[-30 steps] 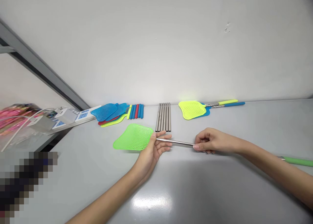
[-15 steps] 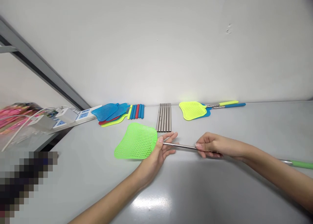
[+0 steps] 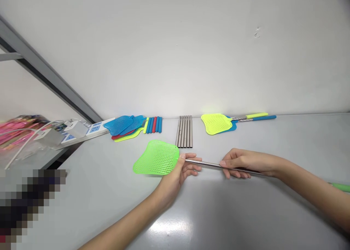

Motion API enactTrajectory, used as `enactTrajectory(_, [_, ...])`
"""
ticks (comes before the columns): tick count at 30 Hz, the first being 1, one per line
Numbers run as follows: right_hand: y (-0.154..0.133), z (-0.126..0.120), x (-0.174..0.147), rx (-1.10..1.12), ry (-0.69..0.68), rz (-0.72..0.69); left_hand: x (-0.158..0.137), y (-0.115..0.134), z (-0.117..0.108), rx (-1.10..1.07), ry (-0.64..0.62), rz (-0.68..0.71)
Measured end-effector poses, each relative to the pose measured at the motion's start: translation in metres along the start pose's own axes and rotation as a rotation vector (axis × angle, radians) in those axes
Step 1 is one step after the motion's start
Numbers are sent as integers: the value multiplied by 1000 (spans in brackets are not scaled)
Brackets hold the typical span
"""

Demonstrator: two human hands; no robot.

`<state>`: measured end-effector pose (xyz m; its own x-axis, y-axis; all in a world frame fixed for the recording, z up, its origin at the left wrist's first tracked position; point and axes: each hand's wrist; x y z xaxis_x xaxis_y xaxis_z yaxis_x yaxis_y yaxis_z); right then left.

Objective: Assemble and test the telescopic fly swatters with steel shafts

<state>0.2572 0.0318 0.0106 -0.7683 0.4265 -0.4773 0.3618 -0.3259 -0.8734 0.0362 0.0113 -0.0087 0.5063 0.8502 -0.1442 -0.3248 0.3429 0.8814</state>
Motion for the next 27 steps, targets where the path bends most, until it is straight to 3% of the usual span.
enactTrajectory(5, [-6, -4, -8, -188, 8, 65, -1, 1, 0, 13, 37, 57])
enactTrajectory(10, [-8, -14, -15, -322, -23, 96, 1, 4, -4, 17, 154, 117])
enactTrajectory(16, [-5, -24, -23, -348, 70, 106, 8, 10, -19, -88, 299, 172])
enactTrajectory(27, [-9, -20, -17, -229, 149, 25, 9, 11, -26, -100, 250, 165])
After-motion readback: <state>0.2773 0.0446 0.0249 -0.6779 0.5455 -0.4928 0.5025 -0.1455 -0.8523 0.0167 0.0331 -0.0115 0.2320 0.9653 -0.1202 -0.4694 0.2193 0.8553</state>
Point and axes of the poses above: each hand's wrist, its own x-axis towards the middle knuckle, its own z-axis out of the palm, y = z × x, and after that the axes turned 11 degrees about -y, right-handed
